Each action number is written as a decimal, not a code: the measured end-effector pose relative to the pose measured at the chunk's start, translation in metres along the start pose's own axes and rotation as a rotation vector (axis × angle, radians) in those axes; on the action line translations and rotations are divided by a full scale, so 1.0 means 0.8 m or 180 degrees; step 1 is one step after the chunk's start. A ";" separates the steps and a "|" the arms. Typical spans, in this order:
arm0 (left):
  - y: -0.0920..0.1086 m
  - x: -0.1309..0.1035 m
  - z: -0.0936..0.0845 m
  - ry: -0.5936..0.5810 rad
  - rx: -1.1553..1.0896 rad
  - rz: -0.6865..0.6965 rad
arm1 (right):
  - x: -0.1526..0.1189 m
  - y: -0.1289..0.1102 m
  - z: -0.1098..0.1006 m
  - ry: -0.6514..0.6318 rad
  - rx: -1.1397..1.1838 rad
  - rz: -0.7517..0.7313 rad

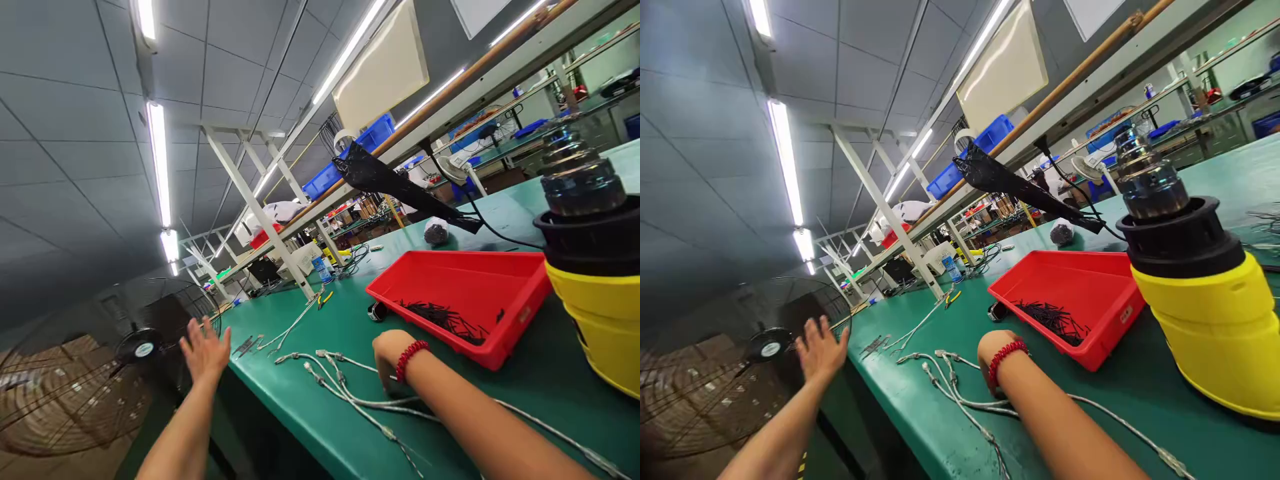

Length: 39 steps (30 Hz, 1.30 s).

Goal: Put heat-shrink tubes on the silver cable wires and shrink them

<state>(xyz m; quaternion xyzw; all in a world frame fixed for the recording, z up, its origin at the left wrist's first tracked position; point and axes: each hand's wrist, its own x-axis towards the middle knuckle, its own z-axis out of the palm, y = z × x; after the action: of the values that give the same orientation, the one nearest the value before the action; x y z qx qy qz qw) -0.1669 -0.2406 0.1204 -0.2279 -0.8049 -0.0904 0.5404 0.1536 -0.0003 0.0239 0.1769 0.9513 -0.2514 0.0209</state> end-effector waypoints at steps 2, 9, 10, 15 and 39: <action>0.073 0.028 0.000 -0.0238 -0.0572 0.0505 | -0.004 0.000 -0.005 -0.0174 -0.0121 0.0148; 0.385 -0.085 0.040 -0.0706 -0.1908 0.0836 | -0.021 0.018 -0.040 -0.0683 -0.0198 0.0491; 0.409 -0.108 0.044 -0.0844 -0.2057 0.0832 | -0.022 0.020 -0.042 -0.0709 -0.0202 0.0476; 0.430 -0.151 0.065 -0.1368 -0.2343 -0.0096 | -0.021 0.018 -0.043 -0.0853 -0.0345 0.0434; 0.428 -0.140 0.095 -0.2704 -0.3271 -0.0499 | -0.017 0.005 -0.024 -0.0775 -0.0806 0.0665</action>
<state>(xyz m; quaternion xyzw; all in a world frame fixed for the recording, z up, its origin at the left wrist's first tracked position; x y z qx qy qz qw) -0.0359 0.0599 -0.0463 -0.4129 -0.8164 -0.4036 -0.0086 0.1684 0.0082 0.0406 0.2389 0.9423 -0.1457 0.1839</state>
